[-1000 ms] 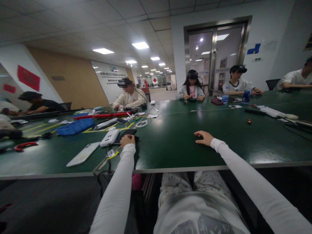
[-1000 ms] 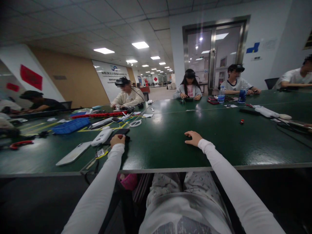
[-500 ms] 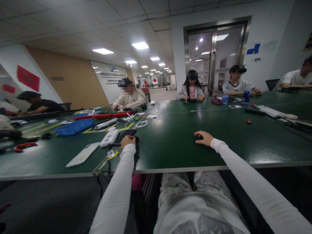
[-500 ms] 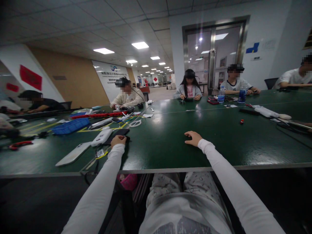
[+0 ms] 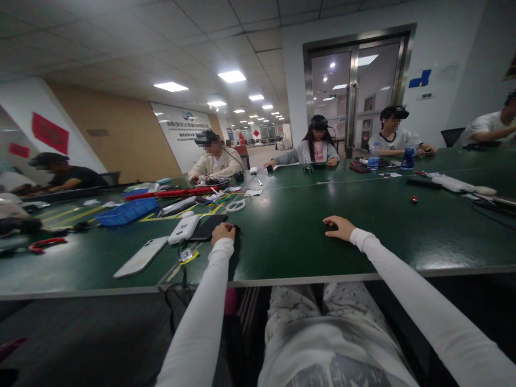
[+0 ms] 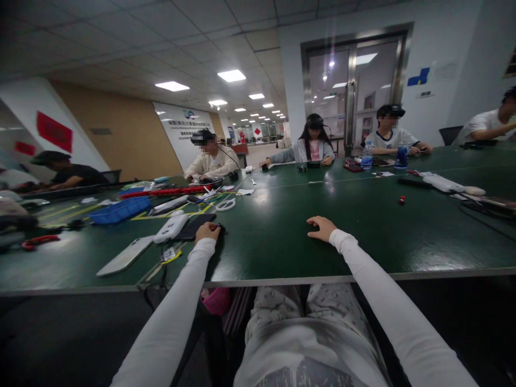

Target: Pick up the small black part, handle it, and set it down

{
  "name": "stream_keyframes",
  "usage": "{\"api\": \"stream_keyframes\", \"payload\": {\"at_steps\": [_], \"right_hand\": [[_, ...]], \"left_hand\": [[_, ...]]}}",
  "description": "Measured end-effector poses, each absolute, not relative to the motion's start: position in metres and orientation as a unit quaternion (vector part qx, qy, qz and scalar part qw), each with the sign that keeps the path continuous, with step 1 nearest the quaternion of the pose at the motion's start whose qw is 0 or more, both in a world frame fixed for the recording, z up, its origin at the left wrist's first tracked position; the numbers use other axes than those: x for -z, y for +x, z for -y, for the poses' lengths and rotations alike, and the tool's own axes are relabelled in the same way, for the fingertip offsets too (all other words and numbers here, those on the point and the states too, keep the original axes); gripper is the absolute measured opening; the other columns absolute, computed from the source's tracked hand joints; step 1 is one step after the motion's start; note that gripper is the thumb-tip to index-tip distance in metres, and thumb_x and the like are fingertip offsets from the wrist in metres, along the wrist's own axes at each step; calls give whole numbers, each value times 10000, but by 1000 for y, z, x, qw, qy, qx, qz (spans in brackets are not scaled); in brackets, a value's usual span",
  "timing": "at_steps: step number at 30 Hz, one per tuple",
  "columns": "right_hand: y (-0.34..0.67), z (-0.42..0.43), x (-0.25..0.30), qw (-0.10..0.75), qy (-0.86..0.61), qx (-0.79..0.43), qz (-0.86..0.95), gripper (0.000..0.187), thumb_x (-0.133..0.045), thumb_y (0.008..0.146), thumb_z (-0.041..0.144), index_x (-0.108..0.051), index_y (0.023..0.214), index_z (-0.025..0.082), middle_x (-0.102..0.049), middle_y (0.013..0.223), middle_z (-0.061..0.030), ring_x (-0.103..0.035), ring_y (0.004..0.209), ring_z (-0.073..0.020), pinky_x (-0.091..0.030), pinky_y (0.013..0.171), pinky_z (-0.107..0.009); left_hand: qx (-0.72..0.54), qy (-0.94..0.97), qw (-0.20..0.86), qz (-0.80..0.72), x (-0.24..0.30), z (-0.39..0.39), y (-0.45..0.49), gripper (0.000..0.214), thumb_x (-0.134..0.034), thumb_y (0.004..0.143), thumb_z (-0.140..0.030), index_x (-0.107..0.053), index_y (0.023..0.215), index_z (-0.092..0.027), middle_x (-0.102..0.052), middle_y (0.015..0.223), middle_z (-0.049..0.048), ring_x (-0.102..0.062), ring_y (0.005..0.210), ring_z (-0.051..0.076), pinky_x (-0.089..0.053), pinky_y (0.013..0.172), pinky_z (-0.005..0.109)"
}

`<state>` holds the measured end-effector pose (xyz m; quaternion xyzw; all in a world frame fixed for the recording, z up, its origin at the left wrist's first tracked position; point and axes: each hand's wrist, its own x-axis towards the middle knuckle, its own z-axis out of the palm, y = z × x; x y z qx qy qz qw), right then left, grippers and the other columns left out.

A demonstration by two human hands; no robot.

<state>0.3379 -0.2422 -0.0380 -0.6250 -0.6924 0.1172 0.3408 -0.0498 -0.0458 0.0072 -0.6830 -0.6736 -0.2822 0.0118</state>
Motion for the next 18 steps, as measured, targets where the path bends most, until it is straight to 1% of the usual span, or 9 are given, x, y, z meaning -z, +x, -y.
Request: {"api": "stream_keyframes", "payload": {"at_steps": [6,10,15,18], "right_hand": [[339,243,37,337,-621,-110,699,474,-631,622,304,-494,1060,187,-539,1014,-68,-528,869,-181,-409,795,-357],[339,243,36,332,-620,-105,704,510,-630,616,355,-486,1073,182,-538,1017,-75,-525,875,-185,-409,790,-353],[339,241,35,334,-625,-103,698,627,-639,574,434,-448,1123,197,-545,1012,-70,-521,874,-193,-403,791,-361],[339,241,33,337,-622,-94,701,703,-658,543,436,-416,1158,196,-548,1015,-71,-522,871,-200,-395,796,-368]], "left_hand": [[266,-780,-9,566,3,70,24,194,-530,669,-277,-568,836,-187,-563,889,56,-512,844,157,-391,763,270],[272,-840,-54,467,11,95,89,178,-548,664,-257,-568,825,-184,-554,852,50,-507,818,149,-393,761,278],[270,-890,-110,351,19,132,158,175,-552,664,-238,-571,831,-189,-544,825,54,-507,805,153,-404,751,295],[273,-906,-122,300,21,151,183,173,-555,661,-238,-569,827,-191,-539,829,58,-502,810,158,-402,757,304]]}}
